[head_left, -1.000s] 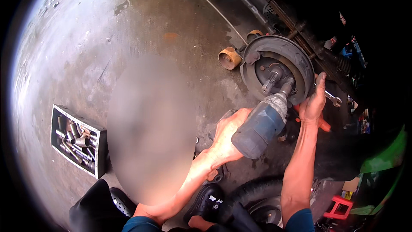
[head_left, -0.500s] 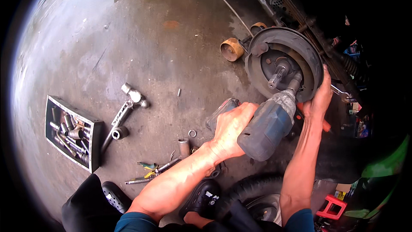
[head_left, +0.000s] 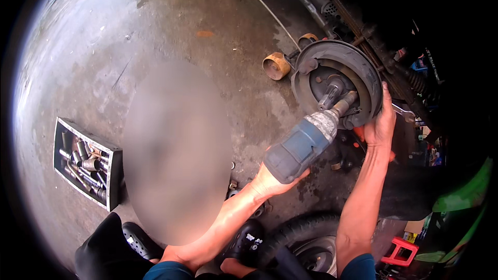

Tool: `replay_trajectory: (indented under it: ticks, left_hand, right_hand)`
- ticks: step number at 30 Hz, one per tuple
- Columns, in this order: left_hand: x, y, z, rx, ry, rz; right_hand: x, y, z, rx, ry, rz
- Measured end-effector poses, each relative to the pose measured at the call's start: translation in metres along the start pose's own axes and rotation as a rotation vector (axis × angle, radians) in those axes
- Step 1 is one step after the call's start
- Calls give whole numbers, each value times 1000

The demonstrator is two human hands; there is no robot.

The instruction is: The person selects wrenches from a tool box, then unbolts and disassembles the brake assembly of a vehicle using an impact wrench, socket bits, and hand wrenches.

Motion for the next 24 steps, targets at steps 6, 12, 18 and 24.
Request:
replay_trajectory:
  ticks: [6, 12, 18, 24]
  left_hand:
    - [-14, -4, -28, -66, -524, -546]
    - [-23, -41, -72, -50, -831, -576]
    - [-45, -54, -85, 19, -931, -927]
    - [-97, -89, -126, 62, -1181, -989]
  right_hand:
    - [0, -13, 20, -251, 151, -4]
    - [8, -2, 39, -330, 188, -106]
    - [-2, -25, 32, -126, 45, -103]
    - [22, -43, -90, 305, -159, 18]
Point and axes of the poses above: each hand's wrist, its own z-axis towards the middle knuckle, its own y-axis out of the palm, x = y × z, the point moved 6 cm from there along z, towards the middle knuckle, and after that the axes turned 3 degrees about -x, right-handed, at the moved point
